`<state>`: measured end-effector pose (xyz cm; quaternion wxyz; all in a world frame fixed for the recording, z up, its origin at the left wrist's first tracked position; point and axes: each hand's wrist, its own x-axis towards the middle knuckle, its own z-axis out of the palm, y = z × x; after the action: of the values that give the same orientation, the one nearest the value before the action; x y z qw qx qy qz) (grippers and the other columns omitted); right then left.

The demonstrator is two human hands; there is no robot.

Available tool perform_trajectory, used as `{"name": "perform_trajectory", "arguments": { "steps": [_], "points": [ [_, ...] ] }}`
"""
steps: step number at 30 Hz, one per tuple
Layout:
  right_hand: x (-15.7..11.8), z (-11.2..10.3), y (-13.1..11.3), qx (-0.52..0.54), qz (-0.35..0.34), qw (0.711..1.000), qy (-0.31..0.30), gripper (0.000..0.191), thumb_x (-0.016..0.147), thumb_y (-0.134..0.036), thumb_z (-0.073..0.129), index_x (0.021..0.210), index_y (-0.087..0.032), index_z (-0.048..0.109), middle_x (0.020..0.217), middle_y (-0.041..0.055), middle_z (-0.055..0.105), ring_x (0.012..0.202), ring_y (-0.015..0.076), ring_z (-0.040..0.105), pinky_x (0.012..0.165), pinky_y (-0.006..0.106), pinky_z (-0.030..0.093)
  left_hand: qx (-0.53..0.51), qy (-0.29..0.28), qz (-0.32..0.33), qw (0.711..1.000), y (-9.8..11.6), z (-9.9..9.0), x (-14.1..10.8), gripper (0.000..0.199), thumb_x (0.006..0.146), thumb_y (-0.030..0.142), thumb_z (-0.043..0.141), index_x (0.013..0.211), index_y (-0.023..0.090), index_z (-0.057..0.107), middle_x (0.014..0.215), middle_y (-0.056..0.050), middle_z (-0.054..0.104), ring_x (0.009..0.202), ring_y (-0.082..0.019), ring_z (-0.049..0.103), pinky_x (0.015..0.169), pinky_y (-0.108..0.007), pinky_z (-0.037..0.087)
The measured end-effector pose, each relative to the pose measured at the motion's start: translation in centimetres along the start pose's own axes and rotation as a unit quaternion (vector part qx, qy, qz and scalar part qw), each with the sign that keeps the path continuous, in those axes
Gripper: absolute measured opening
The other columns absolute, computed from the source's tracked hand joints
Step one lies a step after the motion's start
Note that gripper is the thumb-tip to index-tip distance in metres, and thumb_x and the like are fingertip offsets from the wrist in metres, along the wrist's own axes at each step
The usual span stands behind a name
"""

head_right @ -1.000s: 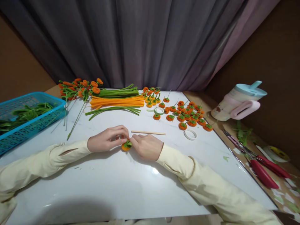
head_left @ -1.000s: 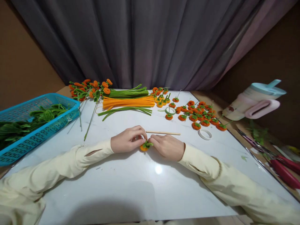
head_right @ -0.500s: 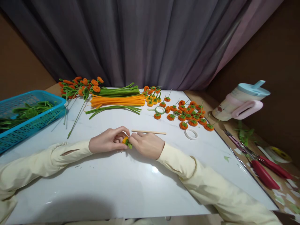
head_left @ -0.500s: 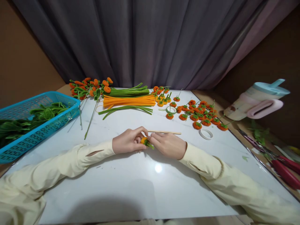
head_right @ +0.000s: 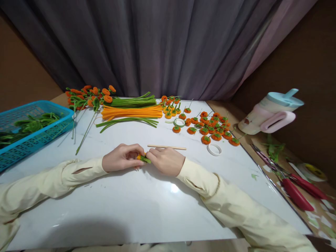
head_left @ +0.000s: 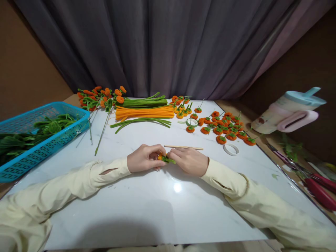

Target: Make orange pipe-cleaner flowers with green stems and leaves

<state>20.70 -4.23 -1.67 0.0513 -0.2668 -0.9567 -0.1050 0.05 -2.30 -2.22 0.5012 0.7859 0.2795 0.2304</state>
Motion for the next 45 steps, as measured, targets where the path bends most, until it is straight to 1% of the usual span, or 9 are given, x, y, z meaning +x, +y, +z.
{"name": "perform_trajectory", "arguments": {
  "steps": [5, 8, 17, 22, 29, 33, 37, 41, 45],
  "points": [
    [0.0, -0.2, 0.0, 0.074, 0.029, 0.996, -0.038, 0.008, 0.083, -0.013, 0.041, 0.090, -0.015, 0.044, 0.080, 0.0052, 0.057, 0.068, 0.0150, 0.054, 0.052, 0.024, 0.031, 0.028, 0.013, 0.012, 0.999, 0.0, 0.1, -0.2, 0.017, 0.075, 0.022, 0.061, 0.084, 0.015, 0.049, 0.057, 0.002, 0.060, 0.052, -0.012, 0.062, 0.053, -0.019, 0.050],
    [0.1, -0.4, 0.0, 0.095, 0.045, 0.993, -0.045, 0.008, 0.088, -0.016, 0.038, 0.092, -0.015, 0.045, 0.083, 0.0048, 0.058, 0.071, 0.0151, 0.055, 0.053, 0.024, 0.032, 0.000, 0.001, -0.016, 1.000, 0.1, 0.2, -0.1, 0.019, 0.073, 0.021, 0.062, 0.084, 0.015, 0.048, 0.059, 0.002, 0.061, 0.052, -0.012, 0.062, 0.052, -0.020, 0.051],
    [0.2, -0.5, -0.6, 0.008, 0.006, 1.000, -0.030, 0.014, 0.088, -0.016, 0.035, 0.095, -0.012, 0.046, 0.085, 0.0081, 0.058, 0.072, 0.0177, 0.055, 0.049, 0.027, 0.027, -0.105, 0.000, -0.085, 0.991, -0.1, 0.7, 0.0, 0.025, 0.070, 0.018, 0.065, 0.084, 0.015, 0.044, 0.058, 0.005, 0.058, 0.050, -0.012, 0.061, 0.053, -0.024, 0.055],
    [0.3, -1.0, -0.7, 0.065, 0.055, 0.993, -0.076, 0.021, 0.075, -0.013, 0.047, 0.096, -0.013, 0.046, 0.089, 0.0081, 0.059, 0.073, 0.0182, 0.055, 0.051, 0.027, 0.027, -0.049, 0.018, -0.043, 0.998, -0.2, 0.7, -0.1, 0.022, 0.072, 0.020, 0.063, 0.083, 0.015, 0.045, 0.055, 0.005, 0.056, 0.050, -0.013, 0.062, 0.052, -0.022, 0.053],
    [0.1, -0.8, -0.3, 0.188, 0.110, 0.972, -0.084, 0.025, 0.073, -0.011, 0.046, 0.098, -0.015, 0.045, 0.090, 0.0068, 0.062, 0.067, 0.0168, 0.056, 0.052, 0.024, 0.028, 0.042, 0.042, 0.041, 0.997, -0.4, 0.8, -0.5, 0.015, 0.076, 0.022, 0.060, 0.083, 0.013, 0.050, 0.057, 0.002, 0.058, 0.051, -0.012, 0.062, 0.051, -0.019, 0.050],
    [-0.2, -0.1, 0.0, 0.210, 0.114, 0.970, -0.047, 0.016, 0.079, -0.012, 0.043, 0.094, -0.016, 0.047, 0.082, 0.0055, 0.062, 0.063, 0.0156, 0.053, 0.051, 0.024, 0.028, -0.060, 0.016, -0.017, 0.998, -0.7, 0.7, -0.2, 0.022, 0.073, 0.023, 0.065, 0.085, 0.013, 0.049, 0.063, 0.001, 0.059, 0.055, -0.012, 0.063, 0.057, -0.022, 0.053],
    [-0.5, 0.8, 0.3, 0.286, 0.097, 0.952, 0.054, 0.015, 0.090, -0.021, 0.033, 0.094, -0.016, 0.046, 0.082, 0.0065, 0.060, 0.066, 0.0145, 0.053, 0.057, 0.024, 0.037, -0.194, -0.028, -0.072, 0.978, -0.8, 0.5, 0.2, 0.027, 0.073, 0.026, 0.066, 0.086, 0.013, 0.048, 0.072, -0.001, 0.061, 0.057, -0.012, 0.062, 0.058, -0.027, 0.055],
    [-0.6, 1.1, 0.5, 0.387, 0.043, 0.907, 0.160, 0.012, 0.089, -0.020, 0.037, 0.092, -0.015, 0.048, 0.087, 0.0078, 0.056, 0.071, 0.0125, 0.052, 0.064, 0.025, 0.043, -0.253, -0.063, -0.113, 0.959, -0.5, -0.2, 0.4, 0.030, 0.070, 0.026, 0.070, 0.086, 0.012, 0.048, 0.068, -0.001, 0.061, 0.055, -0.013, 0.062, 0.052, -0.025, 0.055],
    [-0.3, 0.6, 0.3, 0.501, 0.050, 0.848, 0.165, 0.010, 0.086, -0.023, 0.048, 0.087, -0.015, 0.053, 0.090, 0.0081, 0.054, 0.074, 0.0115, 0.052, 0.056, 0.020, 0.044, -0.289, -0.106, -0.135, 0.942, -0.3, -1.1, 0.6, 0.029, 0.068, 0.022, 0.071, 0.085, 0.011, 0.051, 0.069, -0.001, 0.061, 0.053, -0.012, 0.061, 0.048, -0.023, 0.054]
  ]
}}
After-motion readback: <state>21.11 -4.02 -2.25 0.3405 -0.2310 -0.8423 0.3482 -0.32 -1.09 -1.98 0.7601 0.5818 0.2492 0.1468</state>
